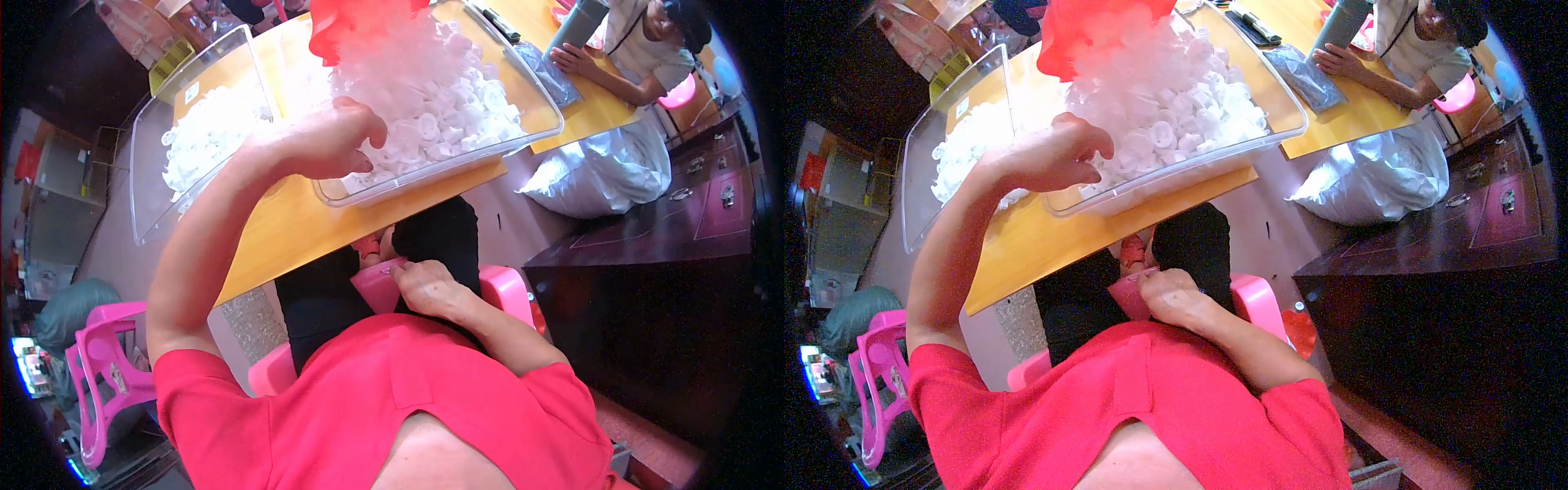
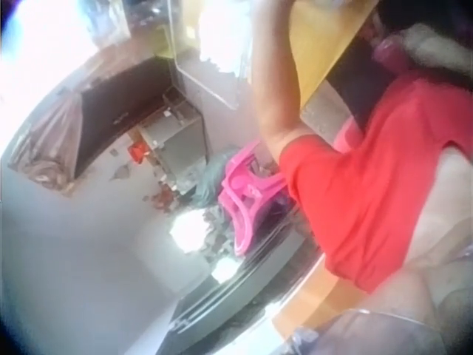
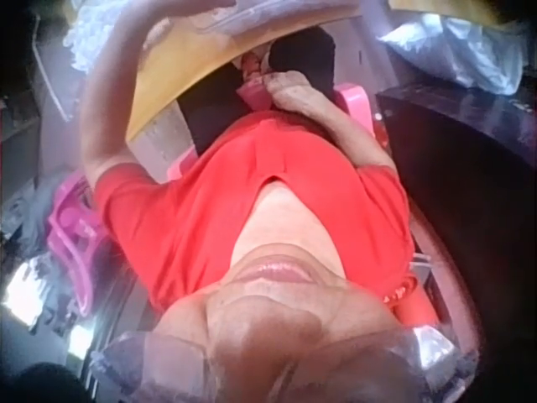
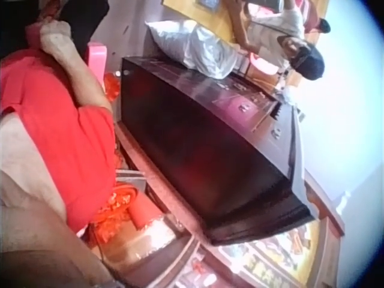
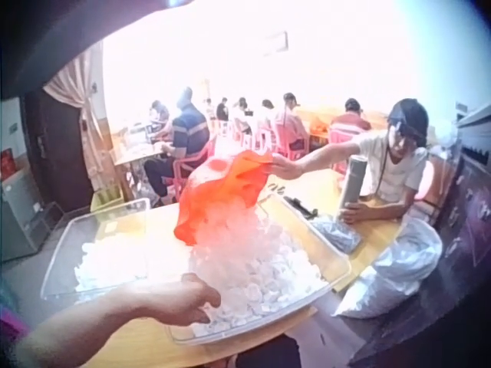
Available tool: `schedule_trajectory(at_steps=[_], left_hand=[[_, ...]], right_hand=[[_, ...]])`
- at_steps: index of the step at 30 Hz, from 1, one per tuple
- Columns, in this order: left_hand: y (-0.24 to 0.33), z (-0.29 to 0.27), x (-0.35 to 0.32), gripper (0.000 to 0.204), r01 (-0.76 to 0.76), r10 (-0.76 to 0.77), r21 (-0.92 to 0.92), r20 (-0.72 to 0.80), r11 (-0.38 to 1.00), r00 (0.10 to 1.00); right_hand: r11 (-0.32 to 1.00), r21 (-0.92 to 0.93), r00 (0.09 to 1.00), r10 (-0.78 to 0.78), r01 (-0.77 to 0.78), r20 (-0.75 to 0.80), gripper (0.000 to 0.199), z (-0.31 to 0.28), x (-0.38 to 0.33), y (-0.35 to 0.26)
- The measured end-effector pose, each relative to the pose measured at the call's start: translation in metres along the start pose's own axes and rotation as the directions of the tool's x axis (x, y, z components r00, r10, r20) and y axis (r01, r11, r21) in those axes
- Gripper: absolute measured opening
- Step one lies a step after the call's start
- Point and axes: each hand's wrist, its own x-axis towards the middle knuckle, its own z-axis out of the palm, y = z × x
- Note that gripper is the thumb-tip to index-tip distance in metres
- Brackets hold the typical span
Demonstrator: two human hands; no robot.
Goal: The person assembles plastic components by taking small white plastic parts and inserting metal pins into them by hand.
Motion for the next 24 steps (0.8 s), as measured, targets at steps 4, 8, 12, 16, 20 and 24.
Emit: schedule_trajectory(at_steps=[4,8,12,16,20,24], left_hand=[[0.0,-0.011,-0.032,0.034,-0.055,0.009,-0.523,-0.091,0.85,0.996],[-0.023,0.016,-0.084,0.034,-0.346,-0.128,-0.885,-0.4,0.312,0.908],[-0.016,0.081,-0.123,0.036,-0.604,-0.337,-0.731,-0.508,-0.318,0.793],[-0.009,0.145,-0.144,0.032,-0.454,-0.357,-0.603,-0.282,-0.656,0.891],[0.003,0.175,-0.155,0.029,-0.343,-0.404,-0.605,-0.038,-0.719,0.914],[0.002,0.185,-0.157,0.022,-0.317,-0.381,-0.6,-0.021,-0.735,0.924]], right_hand=[[0.999,0.038,0.996,0.031,-0.034,0.086,0.017,0.0,0.003,-0.004],[0.982,0.172,0.996,0.061,-0.072,0.067,0.025,0.0,0.007,-0.006],[0.87,0.484,0.97,0.029,0.094,-0.241,0.029,-0.014,0.008,-0.016],[0.734,0.658,0.927,0.109,0.168,-0.359,0.028,-0.036,0.021,-0.047],[0.724,0.655,0.868,0.163,0.218,-0.469,0.027,-0.045,0.04,-0.072],[0.682,0.705,0.882,0.193,0.194,-0.43,0.022,-0.048,0.053,-0.084]])
